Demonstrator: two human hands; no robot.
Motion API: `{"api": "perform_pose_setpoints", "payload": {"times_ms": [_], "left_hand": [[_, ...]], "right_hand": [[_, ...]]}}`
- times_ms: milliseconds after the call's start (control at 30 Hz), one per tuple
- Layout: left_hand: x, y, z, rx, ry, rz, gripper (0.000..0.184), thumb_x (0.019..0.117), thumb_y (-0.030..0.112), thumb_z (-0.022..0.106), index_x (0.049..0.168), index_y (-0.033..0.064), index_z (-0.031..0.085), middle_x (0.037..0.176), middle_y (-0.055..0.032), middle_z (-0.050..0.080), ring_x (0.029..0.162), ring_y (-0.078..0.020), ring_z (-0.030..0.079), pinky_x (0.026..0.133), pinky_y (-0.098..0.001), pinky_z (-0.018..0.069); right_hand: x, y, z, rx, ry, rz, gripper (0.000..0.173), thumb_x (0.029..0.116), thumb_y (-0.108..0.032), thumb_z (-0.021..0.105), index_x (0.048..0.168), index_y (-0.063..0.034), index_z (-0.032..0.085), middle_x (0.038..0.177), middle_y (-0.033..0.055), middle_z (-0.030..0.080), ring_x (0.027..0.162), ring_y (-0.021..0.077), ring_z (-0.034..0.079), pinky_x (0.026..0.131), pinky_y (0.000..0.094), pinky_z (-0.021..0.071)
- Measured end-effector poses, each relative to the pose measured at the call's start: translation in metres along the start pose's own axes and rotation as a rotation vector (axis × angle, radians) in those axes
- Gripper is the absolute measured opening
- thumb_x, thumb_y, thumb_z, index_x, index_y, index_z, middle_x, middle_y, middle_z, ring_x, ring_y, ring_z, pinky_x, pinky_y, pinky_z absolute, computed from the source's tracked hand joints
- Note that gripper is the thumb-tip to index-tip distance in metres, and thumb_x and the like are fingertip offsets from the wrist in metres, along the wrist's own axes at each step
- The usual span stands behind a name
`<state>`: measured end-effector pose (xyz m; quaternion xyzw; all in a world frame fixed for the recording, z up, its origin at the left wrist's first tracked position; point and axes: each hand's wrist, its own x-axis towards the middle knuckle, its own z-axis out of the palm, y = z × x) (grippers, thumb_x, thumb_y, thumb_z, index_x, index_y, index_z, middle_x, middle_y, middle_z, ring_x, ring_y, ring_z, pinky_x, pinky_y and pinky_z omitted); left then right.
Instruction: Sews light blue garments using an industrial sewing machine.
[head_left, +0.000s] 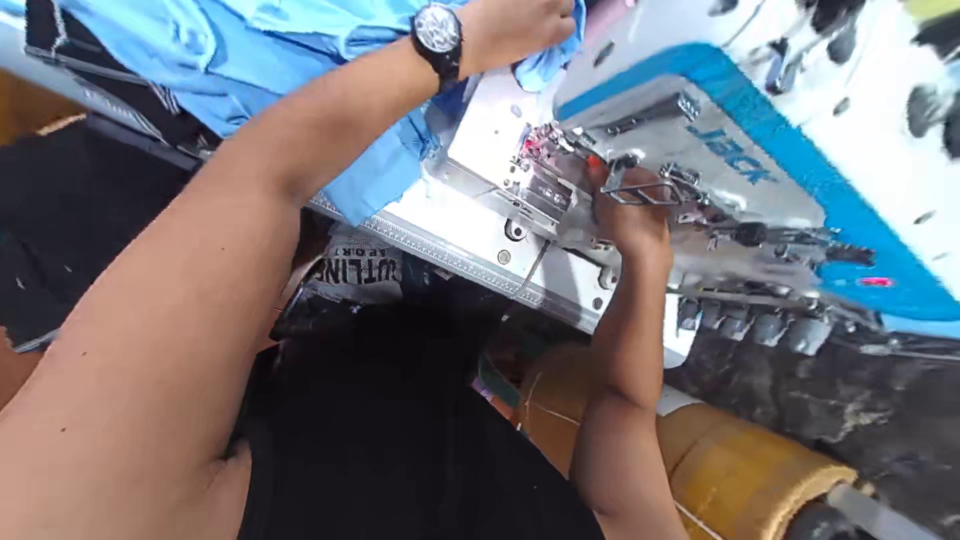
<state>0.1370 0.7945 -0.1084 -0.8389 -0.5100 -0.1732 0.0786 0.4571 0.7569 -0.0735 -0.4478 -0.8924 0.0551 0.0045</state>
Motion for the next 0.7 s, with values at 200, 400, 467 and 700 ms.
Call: {"api": "perform_pose_setpoints", "payload": {"times_ms": [200,400,467,700], "left_hand": [[-0.001,0.008,-0.012,0.045,-0.085,-0.012,0.028,0.1023,-0.008,0.041,0.12,-0.0066,0.063,0.115,-0.026,0.067,0.117,-0.0436,0.06,0.098,-0.0566,0.0446],[0.0,0.005,-0.014,0.09,-0.098,0.003,0.029,0.1022,-0.008,0.04,0.121,-0.0061,0.061,0.114,-0.0252,0.066,0.116,-0.0429,0.061,0.095,-0.0555,0.0459],[0.0,0.004,-0.012,0.101,-0.102,-0.014,0.029,0.1025,-0.008,0.04,0.121,-0.0061,0.061,0.114,-0.025,0.066,0.116,-0.0425,0.061,0.095,-0.0552,0.0459],[-0.026,0.018,-0.034,-0.475,0.094,-0.142,0.033,0.0883,0.014,0.071,0.119,0.0034,0.072,0.115,-0.0162,0.073,0.116,-0.0321,0.067,0.098,-0.0536,0.0505]], "right_hand": [[0.006,-0.007,0.0,-0.166,-0.018,0.008,0.039,0.1081,-0.025,0.047,0.127,0.004,0.065,0.125,0.034,0.064,0.121,0.0531,0.059,0.1,0.0728,0.0409],[0.029,0.024,0.024,-0.283,0.142,-0.001,0.046,0.1092,-0.037,0.046,0.124,0.0005,0.068,0.119,0.0281,0.069,0.113,0.0437,0.067,0.096,0.0605,0.0498],[0.053,0.018,0.035,-0.233,0.057,-0.028,0.048,0.1084,-0.038,0.047,0.129,0.0005,0.066,0.129,0.0262,0.066,0.124,0.039,0.063,0.107,0.0555,0.0456],[0.026,-0.006,0.025,0.232,-0.022,0.273,0.046,0.1061,-0.024,0.055,0.14,0.0072,0.055,0.143,0.0265,0.057,0.137,0.0306,0.053,0.118,0.0427,0.0374]]}}
